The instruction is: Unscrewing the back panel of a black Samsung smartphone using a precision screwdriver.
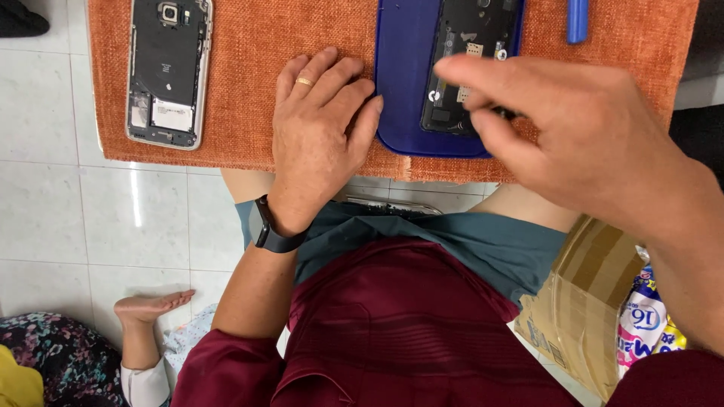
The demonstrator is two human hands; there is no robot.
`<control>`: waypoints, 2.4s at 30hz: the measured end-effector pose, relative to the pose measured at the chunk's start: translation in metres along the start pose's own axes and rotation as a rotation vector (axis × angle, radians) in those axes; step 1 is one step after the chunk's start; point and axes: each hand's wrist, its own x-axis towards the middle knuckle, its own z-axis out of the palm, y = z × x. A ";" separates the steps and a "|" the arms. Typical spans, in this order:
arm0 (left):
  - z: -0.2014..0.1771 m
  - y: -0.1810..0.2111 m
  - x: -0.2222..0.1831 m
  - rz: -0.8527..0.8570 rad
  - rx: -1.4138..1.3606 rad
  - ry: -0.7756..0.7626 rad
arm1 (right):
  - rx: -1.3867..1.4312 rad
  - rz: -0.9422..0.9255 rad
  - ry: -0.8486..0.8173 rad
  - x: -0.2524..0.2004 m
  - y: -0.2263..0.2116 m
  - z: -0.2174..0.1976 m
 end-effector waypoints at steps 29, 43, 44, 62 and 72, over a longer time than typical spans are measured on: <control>0.001 0.000 0.000 -0.012 0.011 -0.007 | -0.006 -0.048 -0.012 0.001 -0.006 -0.005; 0.000 0.000 -0.001 -0.001 0.010 -0.001 | 0.046 0.047 -0.041 -0.002 -0.005 -0.003; 0.001 0.000 -0.001 0.001 0.010 0.001 | 0.044 0.047 -0.040 -0.002 -0.005 -0.003; -0.001 0.001 -0.001 -0.012 -0.018 0.017 | 0.071 0.041 0.036 -0.008 -0.006 -0.009; 0.007 -0.005 0.014 0.007 -0.077 -0.072 | 0.287 0.106 0.245 0.011 0.009 -0.003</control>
